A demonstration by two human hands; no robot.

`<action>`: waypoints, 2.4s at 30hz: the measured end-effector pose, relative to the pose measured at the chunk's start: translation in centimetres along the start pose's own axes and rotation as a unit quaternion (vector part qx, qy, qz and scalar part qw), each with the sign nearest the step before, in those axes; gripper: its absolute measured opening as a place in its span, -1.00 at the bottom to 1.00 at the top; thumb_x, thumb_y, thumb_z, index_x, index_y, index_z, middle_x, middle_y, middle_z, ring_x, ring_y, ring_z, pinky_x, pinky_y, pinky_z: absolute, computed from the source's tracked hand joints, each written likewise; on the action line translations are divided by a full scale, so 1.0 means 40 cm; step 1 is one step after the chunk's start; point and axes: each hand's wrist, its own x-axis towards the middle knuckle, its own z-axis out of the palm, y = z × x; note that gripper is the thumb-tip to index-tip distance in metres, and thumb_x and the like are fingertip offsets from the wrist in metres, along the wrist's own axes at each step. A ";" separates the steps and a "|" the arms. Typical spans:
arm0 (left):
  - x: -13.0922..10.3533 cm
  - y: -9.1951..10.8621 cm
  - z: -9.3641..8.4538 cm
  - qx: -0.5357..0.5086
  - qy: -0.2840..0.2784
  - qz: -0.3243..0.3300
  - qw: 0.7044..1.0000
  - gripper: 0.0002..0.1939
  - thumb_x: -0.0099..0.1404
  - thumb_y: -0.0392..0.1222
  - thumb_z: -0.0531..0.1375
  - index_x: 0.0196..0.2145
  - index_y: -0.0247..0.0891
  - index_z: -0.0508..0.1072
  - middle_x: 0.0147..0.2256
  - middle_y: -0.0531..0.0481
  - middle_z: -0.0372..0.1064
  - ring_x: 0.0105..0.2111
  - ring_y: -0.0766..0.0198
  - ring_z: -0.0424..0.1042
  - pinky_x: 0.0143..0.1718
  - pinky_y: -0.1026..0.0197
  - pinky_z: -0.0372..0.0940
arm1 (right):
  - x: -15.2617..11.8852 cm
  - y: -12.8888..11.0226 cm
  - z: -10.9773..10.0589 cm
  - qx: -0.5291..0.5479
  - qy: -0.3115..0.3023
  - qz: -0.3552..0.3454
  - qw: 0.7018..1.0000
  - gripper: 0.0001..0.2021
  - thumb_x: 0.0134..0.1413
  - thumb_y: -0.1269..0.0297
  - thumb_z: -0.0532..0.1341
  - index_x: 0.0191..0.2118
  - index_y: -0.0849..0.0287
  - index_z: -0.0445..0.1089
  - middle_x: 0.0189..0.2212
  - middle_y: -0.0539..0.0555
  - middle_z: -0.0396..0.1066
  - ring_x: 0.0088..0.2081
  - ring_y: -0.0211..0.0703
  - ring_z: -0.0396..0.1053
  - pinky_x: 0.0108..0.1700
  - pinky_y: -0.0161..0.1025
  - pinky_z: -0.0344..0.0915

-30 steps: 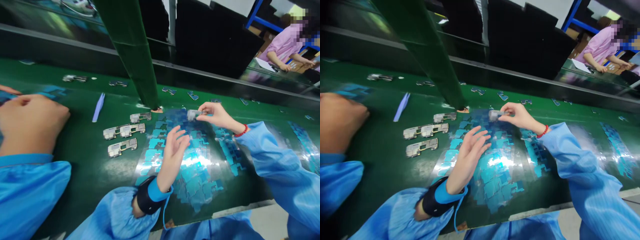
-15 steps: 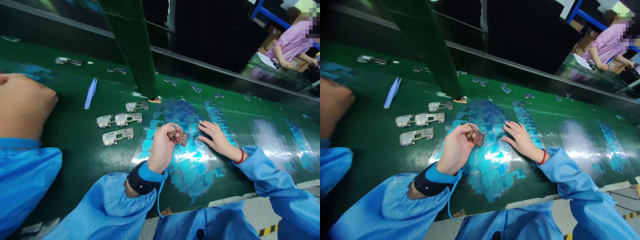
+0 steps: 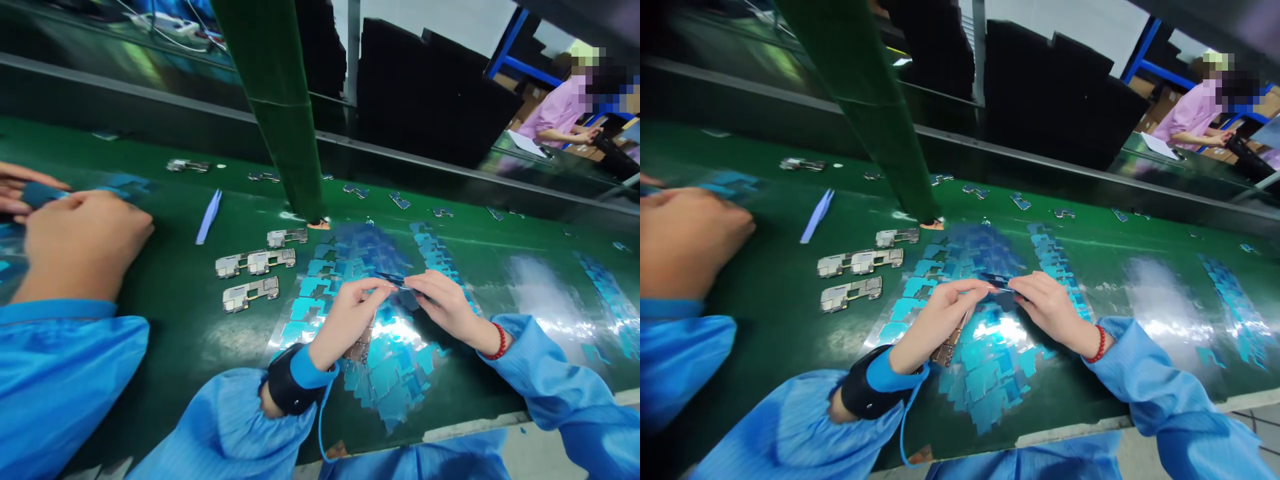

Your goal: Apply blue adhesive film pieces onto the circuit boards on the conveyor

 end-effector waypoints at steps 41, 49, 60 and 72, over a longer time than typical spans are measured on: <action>-0.069 0.009 0.044 0.012 -0.132 0.018 0.991 -0.57 0.22 -0.06 0.09 -0.67 -0.18 -0.02 -0.71 0.21 -0.19 -0.65 0.43 -0.17 -0.59 0.23 -0.21 | -0.107 0.004 -0.070 0.155 -0.025 0.147 0.977 -0.35 -0.02 -0.01 0.35 0.22 -0.12 0.25 -0.03 0.16 0.51 -0.07 0.11 0.52 -0.08 -0.04 0.55; -0.075 0.015 0.050 0.009 -0.158 -0.013 0.987 -0.57 0.21 0.01 0.12 -0.67 -0.18 0.05 -0.72 0.20 -0.17 -0.68 0.44 -0.16 -0.63 0.25 -0.24 | -0.070 -0.066 -0.097 0.311 -0.012 0.384 0.869 -0.78 -0.06 0.12 0.39 -0.48 0.17 0.50 -0.62 0.03 0.47 -0.59 -0.24 0.44 -0.50 -0.36 0.43; -0.045 -0.007 0.015 -0.077 -0.023 -0.130 0.988 -0.74 0.16 -0.01 0.24 -0.34 -0.23 0.61 -0.54 0.08 0.32 -0.55 0.38 0.24 -0.52 0.37 0.19 | -0.054 -0.087 -0.103 0.202 0.153 0.337 0.907 -0.96 0.04 0.33 0.33 -0.39 0.14 0.48 -0.46 -0.02 0.49 -0.42 -0.28 0.43 -0.32 -0.32 0.43; -0.052 -0.009 0.038 -0.081 -0.020 -0.079 0.993 -0.82 0.21 -0.04 0.31 -0.29 -0.15 0.62 -0.21 0.06 0.57 -0.23 0.28 0.50 -0.18 0.31 0.45 | -0.058 -0.100 -0.108 0.192 0.206 0.290 0.915 -0.86 -0.01 0.47 0.35 -0.34 0.06 0.51 -0.41 -0.06 0.51 -0.35 -0.28 0.44 0.04 -0.17 0.36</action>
